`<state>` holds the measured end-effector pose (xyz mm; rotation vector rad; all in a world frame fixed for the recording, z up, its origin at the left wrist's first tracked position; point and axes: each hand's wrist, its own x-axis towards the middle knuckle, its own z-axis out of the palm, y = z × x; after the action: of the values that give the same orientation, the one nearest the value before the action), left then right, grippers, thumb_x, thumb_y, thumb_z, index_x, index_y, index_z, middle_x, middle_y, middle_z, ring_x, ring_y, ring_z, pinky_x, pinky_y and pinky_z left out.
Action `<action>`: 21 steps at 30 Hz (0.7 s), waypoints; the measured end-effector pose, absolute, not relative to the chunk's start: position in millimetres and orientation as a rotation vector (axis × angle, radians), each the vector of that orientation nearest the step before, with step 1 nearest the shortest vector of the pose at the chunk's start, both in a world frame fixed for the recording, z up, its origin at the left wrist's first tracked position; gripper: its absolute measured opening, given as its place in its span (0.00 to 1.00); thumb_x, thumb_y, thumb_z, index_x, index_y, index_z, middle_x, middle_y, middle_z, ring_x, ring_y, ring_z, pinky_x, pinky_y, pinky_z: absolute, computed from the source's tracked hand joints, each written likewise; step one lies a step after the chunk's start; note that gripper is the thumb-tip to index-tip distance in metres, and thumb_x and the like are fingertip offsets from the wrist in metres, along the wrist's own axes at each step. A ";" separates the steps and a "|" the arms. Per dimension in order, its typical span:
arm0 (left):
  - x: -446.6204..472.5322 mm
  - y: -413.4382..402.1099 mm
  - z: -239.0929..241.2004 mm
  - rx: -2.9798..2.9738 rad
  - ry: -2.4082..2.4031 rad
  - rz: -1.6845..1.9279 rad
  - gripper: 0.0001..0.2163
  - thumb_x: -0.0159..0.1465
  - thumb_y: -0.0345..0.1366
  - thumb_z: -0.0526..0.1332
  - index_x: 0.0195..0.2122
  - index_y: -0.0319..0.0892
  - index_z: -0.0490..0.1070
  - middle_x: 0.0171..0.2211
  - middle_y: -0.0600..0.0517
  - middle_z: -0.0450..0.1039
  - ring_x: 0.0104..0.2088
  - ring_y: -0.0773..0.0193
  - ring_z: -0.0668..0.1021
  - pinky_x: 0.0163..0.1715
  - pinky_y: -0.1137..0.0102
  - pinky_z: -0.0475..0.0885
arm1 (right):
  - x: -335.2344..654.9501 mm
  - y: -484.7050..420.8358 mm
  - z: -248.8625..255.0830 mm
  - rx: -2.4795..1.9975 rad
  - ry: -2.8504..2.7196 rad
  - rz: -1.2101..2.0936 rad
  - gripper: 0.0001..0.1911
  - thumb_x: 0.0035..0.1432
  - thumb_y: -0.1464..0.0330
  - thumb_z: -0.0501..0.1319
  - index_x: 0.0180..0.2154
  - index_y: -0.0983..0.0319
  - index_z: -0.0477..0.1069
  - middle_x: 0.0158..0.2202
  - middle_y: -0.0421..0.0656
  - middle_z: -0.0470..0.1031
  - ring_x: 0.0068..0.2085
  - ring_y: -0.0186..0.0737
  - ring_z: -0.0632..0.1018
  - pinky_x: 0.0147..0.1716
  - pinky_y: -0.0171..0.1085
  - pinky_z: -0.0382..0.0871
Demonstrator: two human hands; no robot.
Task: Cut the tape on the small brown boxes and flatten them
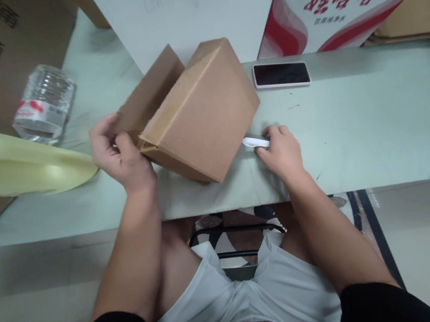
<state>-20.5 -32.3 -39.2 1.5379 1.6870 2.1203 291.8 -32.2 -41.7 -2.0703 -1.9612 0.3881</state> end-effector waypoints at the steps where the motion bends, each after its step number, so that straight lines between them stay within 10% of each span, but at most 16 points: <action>1: -20.7 -32.5 -39.1 1.548 1.709 2.108 0.12 0.70 0.37 0.55 0.49 0.46 0.75 0.47 0.49 0.77 0.53 0.56 0.80 0.61 0.58 0.73 | 292.0 -32.1 -42.5 -2.062 -1.955 0.382 0.18 0.50 0.65 0.61 0.45 0.60 0.73 0.44 0.53 0.73 0.44 0.55 0.74 0.44 0.51 0.69; 10: -9.8 -37.4 -32.8 1.671 1.708 2.082 0.14 0.69 0.38 0.54 0.46 0.46 0.79 0.44 0.51 0.80 0.49 0.58 0.81 0.57 0.59 0.75 | 290.4 -36.5 -39.8 -2.055 -1.939 0.416 0.30 0.48 0.51 0.65 0.51 0.57 0.75 0.49 0.53 0.73 0.54 0.63 0.73 0.53 0.60 0.61; 21: 1.6 -47.7 -24.6 1.765 1.676 2.000 0.15 0.74 0.46 0.53 0.38 0.49 0.77 0.35 0.51 0.78 0.45 0.55 0.81 0.48 0.54 0.78 | 287.7 -31.0 -40.2 -1.804 -1.810 0.368 0.19 0.55 0.59 0.58 0.47 0.60 0.72 0.51 0.56 0.76 0.55 0.59 0.75 0.56 0.58 0.67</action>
<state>1.6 -47.7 -24.6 1.7654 1.6758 1.9998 287.7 -31.0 -40.2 -1.8037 -1.8104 0.3683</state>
